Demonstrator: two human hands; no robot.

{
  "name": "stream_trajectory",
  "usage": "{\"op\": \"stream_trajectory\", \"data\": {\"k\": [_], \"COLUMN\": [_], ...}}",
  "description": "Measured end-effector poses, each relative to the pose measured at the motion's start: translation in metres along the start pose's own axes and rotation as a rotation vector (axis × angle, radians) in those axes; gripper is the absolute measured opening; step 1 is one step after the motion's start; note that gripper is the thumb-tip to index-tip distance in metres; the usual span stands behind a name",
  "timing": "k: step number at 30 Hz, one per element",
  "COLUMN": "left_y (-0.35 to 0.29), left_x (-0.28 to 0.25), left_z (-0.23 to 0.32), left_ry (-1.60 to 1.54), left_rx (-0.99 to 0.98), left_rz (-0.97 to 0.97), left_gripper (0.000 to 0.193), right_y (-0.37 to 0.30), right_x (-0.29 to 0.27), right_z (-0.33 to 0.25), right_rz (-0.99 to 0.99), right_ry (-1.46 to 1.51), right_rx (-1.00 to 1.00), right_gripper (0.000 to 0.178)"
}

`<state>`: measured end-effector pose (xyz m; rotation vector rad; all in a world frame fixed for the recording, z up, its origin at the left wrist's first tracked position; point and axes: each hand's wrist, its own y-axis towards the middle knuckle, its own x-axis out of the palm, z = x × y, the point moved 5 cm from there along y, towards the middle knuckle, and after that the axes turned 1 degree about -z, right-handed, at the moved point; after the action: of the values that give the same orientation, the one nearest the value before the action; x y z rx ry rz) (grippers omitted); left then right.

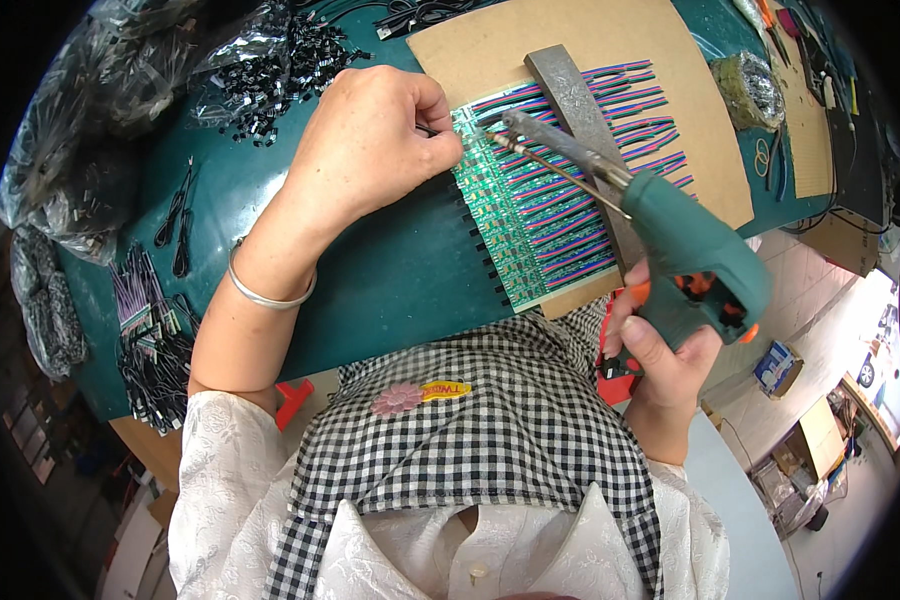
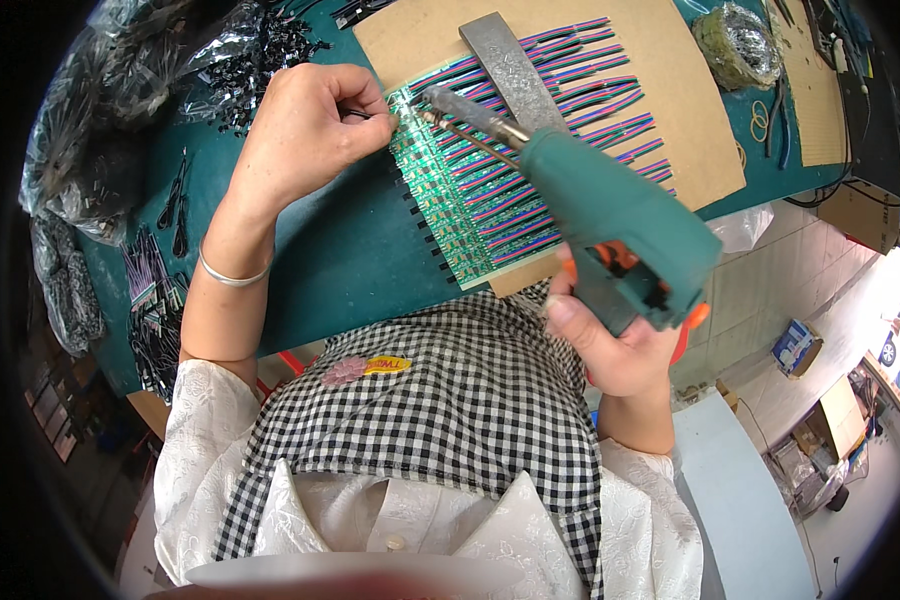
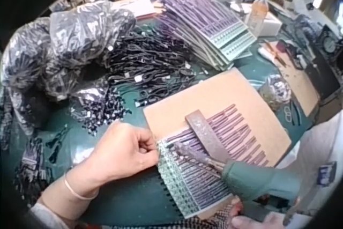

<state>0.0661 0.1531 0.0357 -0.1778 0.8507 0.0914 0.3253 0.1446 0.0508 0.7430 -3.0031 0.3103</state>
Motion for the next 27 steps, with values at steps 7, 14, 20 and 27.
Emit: {"op": "stream_trajectory", "data": {"k": [7, 14, 20, 27], "left_y": [-0.003, -0.004, -0.014, -0.051], "left_x": [-0.002, -0.002, -0.006, -0.022], "left_z": [0.001, -0.003, -0.005, -0.017], "left_ry": [0.009, -0.002, 0.120, -0.155], "left_rx": [-0.031, -0.028, 0.061, -0.078], "left_rz": [0.007, 0.030, 0.125, 0.189], "left_gripper": [0.011, 0.009, 0.009, 0.020], "right_y": [0.005, 0.001, 0.000, -0.002], "right_x": [0.002, -0.011, -0.005, -0.006], "right_z": [-0.011, -0.002, -0.002, -0.010], "right_rz": [0.157, 0.002, -0.010, 0.006], "right_ry": [0.082, 0.122, 0.128, -0.011], "right_rx": [-0.069, -0.010, -0.015, -0.106], "right_gripper": [0.062, 0.058, 0.057, 0.058]}}
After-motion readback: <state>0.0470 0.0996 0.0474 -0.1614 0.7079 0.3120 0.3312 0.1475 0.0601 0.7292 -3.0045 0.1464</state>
